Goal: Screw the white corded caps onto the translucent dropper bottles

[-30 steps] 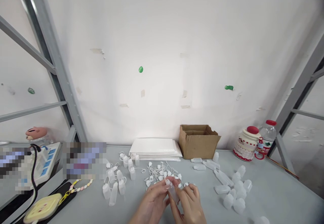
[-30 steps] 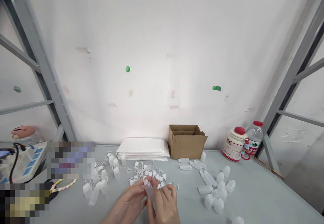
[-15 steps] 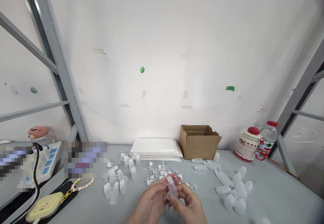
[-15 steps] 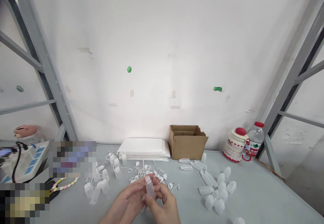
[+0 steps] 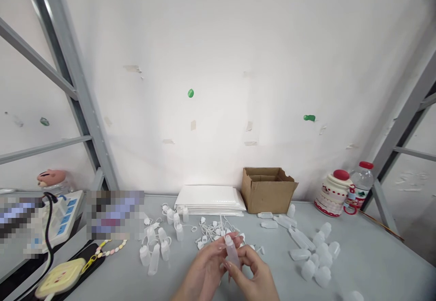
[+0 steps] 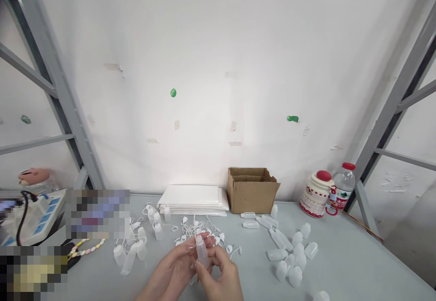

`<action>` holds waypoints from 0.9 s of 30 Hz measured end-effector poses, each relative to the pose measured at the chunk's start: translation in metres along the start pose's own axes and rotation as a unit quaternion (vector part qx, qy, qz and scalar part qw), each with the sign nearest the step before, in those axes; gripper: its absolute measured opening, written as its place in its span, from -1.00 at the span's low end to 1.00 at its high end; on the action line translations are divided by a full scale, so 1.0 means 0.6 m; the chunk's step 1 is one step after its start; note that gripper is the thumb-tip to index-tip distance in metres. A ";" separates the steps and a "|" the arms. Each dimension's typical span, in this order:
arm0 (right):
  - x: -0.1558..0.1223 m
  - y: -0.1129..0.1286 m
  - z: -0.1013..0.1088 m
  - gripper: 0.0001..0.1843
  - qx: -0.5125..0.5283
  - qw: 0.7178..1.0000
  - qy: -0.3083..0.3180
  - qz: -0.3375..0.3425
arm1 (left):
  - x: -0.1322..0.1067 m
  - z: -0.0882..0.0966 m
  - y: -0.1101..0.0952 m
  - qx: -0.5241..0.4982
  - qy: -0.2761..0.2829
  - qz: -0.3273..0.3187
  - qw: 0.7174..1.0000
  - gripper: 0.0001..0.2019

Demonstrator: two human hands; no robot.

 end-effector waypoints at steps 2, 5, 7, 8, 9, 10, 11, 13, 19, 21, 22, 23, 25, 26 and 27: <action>-0.004 0.007 0.005 -0.70 -0.055 0.997 -0.027 0.049 | 0.001 0.001 0.002 -0.002 -0.004 -0.005 1.000 -0.73; -0.011 0.026 0.011 -0.76 -0.122 0.982 -0.064 0.131 | 0.004 0.002 0.007 -0.004 0.000 -0.005 1.000 -0.75; -0.015 0.036 0.012 -0.77 -0.154 0.971 -0.077 0.166 | 0.006 0.003 0.009 -0.004 0.005 -0.007 1.000 -0.76; -0.016 0.038 0.011 -0.76 -0.164 0.968 -0.080 0.174 | 0.007 0.004 0.010 -0.004 0.007 -0.007 1.000 -0.76; -0.016 0.038 0.010 -0.75 -0.169 0.967 -0.079 0.175 | 0.008 0.005 0.011 -0.003 0.009 -0.008 1.000 -0.76; -0.016 0.036 0.009 -0.74 -0.167 0.968 -0.077 0.171 | 0.009 0.006 0.011 -0.001 0.009 -0.009 1.000 -0.77; -0.016 0.032 0.008 -0.73 -0.161 0.971 -0.072 0.162 | 0.009 0.006 0.011 0.001 0.011 -0.009 1.000 -0.77; -0.014 0.022 0.005 -0.71 -0.136 0.981 -0.057 0.129 | 0.009 0.006 0.010 0.009 0.011 -0.009 1.000 -0.78; -0.009 -0.008 -0.013 -0.59 0.016 0.998 0.029 -0.045 | 0.009 0.016 0.007 0.036 -0.026 -0.004 0.999 -0.73; -0.008 -0.008 -0.018 -0.55 0.064 0.994 0.048 -0.076 | 0.008 0.018 0.007 0.044 -0.027 -0.001 0.999 -0.69; -0.007 -0.006 -0.019 -0.56 0.081 0.992 0.052 -0.084 | 0.008 0.017 0.007 0.048 -0.024 0.000 0.999 -0.68; -0.007 -0.004 -0.020 -0.56 0.096 0.990 0.056 -0.090 | 0.007 0.016 0.006 0.051 -0.020 0.002 0.998 -0.66; -0.005 0.001 -0.021 -0.58 0.118 0.987 0.063 -0.092 | 0.004 0.013 0.003 0.058 -0.009 0.004 0.998 -0.62; -0.004 0.004 -0.021 -0.59 0.125 0.986 0.067 -0.091 | 0.003 0.011 0.002 0.061 -0.001 0.004 0.998 -0.60; -0.003 0.006 -0.021 -0.59 0.128 0.985 0.069 -0.090 | 0.002 0.009 0.001 0.063 0.009 0.003 0.998 -0.58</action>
Point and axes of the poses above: each hand's wrist, its own x-axis towards the middle knuckle, its own z-axis out of the back of the hand, y = z × x, the point moved 7 cm from there along x, towards the middle knuckle, and after that the axes turned 2 degrees about -z, right-handed, at the moved point
